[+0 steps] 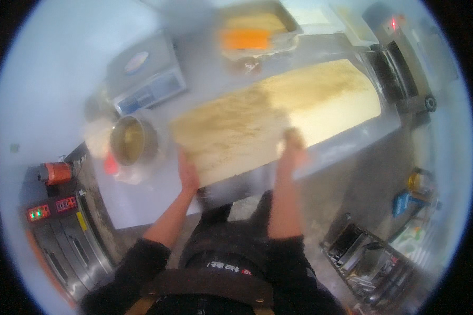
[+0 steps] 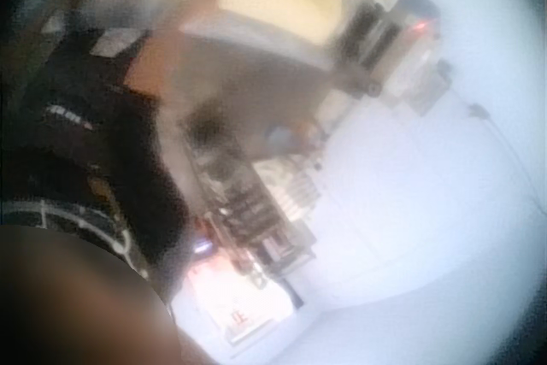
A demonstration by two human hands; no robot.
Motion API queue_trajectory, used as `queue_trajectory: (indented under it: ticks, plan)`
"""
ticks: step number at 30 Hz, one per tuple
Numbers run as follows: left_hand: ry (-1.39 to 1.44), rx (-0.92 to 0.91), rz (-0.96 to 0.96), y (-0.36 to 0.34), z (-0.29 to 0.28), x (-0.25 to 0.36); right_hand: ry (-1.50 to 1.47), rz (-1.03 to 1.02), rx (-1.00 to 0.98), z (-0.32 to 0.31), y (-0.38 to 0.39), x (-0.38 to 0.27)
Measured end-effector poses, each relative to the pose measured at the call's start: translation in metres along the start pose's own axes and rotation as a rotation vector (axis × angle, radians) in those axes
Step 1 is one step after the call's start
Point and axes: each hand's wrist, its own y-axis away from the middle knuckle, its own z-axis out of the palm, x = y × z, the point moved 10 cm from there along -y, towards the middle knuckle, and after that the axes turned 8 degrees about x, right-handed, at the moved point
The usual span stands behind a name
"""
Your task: The person spreads a liquid onto a large sheet of dough using an orange scraper, then sprinkles a dry ingredient over the surface. The person also briefly retrieves a tray of baked goods from a display area.
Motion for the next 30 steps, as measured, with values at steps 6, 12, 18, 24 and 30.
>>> queue_trajectory:
  ticks: [6,12,18,24,30]
  plan:
    - [-0.207,-0.029,0.117,-0.006,0.033,0.038,0.026,0.188,-0.104,0.022,-0.033,0.061]
    - [-0.354,-0.054,0.097,-0.005,0.118,0.087,0.384,0.344,-0.533,0.028,-0.076,0.027]
    - [-0.343,-0.133,0.121,-0.012,0.234,0.145,0.255,0.246,-0.295,-0.027,-0.158,0.014]
    - [-0.214,-0.380,0.308,0.005,0.365,0.239,0.226,0.238,0.030,-0.109,-0.267,0.008]
    - [-0.393,-0.312,0.344,-0.032,0.423,0.277,-0.233,0.049,0.194,-0.150,-0.344,-0.019]
